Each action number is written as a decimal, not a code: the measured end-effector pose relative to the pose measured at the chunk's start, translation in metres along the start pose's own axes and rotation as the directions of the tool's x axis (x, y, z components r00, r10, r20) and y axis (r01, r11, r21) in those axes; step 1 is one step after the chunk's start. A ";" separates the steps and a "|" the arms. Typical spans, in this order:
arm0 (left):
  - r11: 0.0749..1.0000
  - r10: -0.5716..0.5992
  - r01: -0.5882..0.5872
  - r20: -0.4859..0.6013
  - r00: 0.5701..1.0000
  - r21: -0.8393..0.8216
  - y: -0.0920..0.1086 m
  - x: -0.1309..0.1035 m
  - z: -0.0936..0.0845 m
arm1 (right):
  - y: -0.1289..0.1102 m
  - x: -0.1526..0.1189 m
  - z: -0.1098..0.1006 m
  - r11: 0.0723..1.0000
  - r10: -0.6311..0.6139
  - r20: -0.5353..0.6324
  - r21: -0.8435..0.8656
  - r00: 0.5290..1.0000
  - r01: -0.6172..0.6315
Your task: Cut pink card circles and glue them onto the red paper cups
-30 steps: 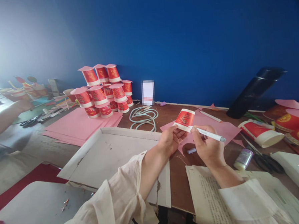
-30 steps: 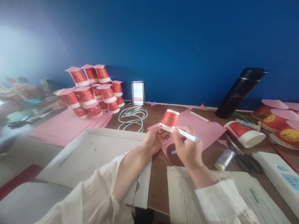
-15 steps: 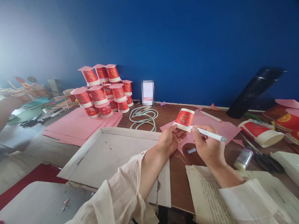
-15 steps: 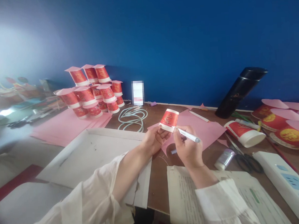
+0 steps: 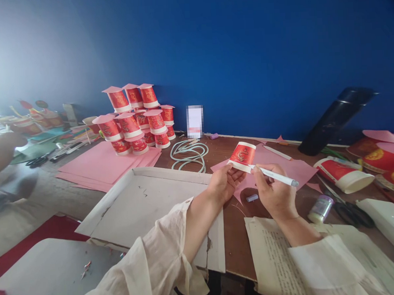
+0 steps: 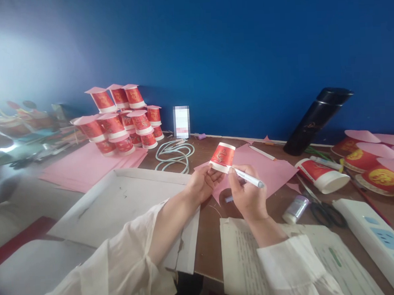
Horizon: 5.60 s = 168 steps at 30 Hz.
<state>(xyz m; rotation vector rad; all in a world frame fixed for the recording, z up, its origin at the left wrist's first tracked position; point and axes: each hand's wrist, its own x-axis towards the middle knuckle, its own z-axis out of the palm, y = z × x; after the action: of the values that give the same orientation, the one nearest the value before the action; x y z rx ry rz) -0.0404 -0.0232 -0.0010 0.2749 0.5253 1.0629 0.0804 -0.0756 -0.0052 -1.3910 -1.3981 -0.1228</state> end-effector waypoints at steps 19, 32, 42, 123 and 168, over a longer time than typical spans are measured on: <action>0.997 -0.011 0.013 0.021 1.000 -0.081 0.004 -0.004 0.001 | 0.009 0.012 0.007 -0.108 0.621 0.663 0.601 0.418 -0.792; 0.998 0.033 -0.039 0.121 0.992 0.047 -0.011 -0.009 0.003 | 0.013 0.012 0.009 0.070 0.572 0.613 0.626 0.545 -0.777; 0.994 0.104 -0.104 0.019 0.994 0.044 -0.009 -0.004 0.000 | -0.002 0.002 0.000 0.976 0.139 0.031 0.163 0.990 -0.142; 0.993 0.116 -0.116 -0.002 0.993 0.035 -0.013 -0.003 0.002 | -0.002 -0.003 0.002 0.996 -0.086 0.067 -0.026 0.994 0.088; 0.994 0.095 -0.096 0.026 0.995 0.044 -0.013 -0.003 -0.002 | -0.001 -0.004 0.003 0.991 -0.084 0.105 -0.099 0.991 0.095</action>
<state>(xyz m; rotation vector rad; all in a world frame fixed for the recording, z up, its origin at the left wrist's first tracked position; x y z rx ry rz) -0.0327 -0.0323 -0.0082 0.3547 0.5191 1.1400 0.0767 -0.0761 -0.0085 -1.4367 -1.5574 -0.1886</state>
